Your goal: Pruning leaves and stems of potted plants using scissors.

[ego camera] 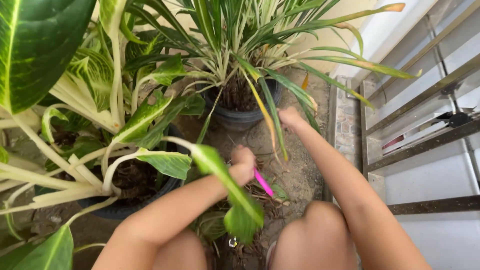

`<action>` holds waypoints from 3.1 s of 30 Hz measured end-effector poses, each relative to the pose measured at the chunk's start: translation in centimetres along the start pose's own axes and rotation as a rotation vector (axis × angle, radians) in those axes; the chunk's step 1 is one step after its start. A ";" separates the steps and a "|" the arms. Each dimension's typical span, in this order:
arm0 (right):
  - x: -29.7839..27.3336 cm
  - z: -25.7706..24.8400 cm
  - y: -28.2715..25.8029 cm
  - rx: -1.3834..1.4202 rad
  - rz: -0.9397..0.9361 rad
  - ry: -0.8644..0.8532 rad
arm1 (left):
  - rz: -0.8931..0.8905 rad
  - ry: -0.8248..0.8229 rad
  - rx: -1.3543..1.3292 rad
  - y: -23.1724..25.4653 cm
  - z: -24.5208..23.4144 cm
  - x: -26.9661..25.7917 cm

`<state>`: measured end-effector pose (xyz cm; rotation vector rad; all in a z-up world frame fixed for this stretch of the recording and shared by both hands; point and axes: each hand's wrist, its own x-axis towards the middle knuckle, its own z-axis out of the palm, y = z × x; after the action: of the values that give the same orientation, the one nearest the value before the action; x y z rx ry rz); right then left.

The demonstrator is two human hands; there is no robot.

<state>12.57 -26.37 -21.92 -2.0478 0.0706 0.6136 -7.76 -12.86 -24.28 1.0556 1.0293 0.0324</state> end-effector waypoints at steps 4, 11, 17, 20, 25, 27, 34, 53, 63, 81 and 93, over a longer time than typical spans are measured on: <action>4.7 0.2 1.2 0.033 -0.016 0.145 | 0.221 0.038 -0.123 3.7 -1.1 7.6; 1.1 0.6 -4.7 0.248 0.050 0.121 | -0.119 -0.028 -0.380 10.4 -3.1 16.6; -4.6 0.0 -6.4 -0.769 -0.567 0.439 | -0.126 -0.065 -0.284 12.7 -4.9 16.4; -5.9 -0.1 -6.7 -0.838 -0.957 0.350 | -0.008 -0.154 -0.112 13.3 -5.6 16.3; -6.0 0.5 -6.9 -1.099 -1.075 0.365 | -0.013 -0.145 -0.033 14.0 -5.6 15.2; -7.2 0.2 -8.2 -1.223 -1.010 0.274 | -0.026 -0.064 0.028 14.5 -4.9 13.8; -6.7 1.6 -7.5 -1.065 -1.269 0.281 | -0.009 -0.203 -0.173 12.9 -3.3 16.4; -0.4 22.3 -12.2 -0.061 -0.584 0.386 | 0.311 -0.152 0.609 19.1 -6.7 5.9; -7.0 7.8 -11.0 -0.405 -0.613 0.339 | 0.389 -0.301 1.293 16.7 -12.7 5.4; -3.2 15.6 -12.4 -0.171 -0.702 -0.012 | 0.156 -0.755 1.166 8.2 -11.8 2.3; -9.6 13.9 -6.2 -0.454 -0.890 0.038 | 1.031 -1.024 0.903 3.3 -10.4 14.2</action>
<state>0.55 -13.44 -18.41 -2.2277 -0.9833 0.0171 -5.79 2.87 -32.55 2.0098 -0.5796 -0.1399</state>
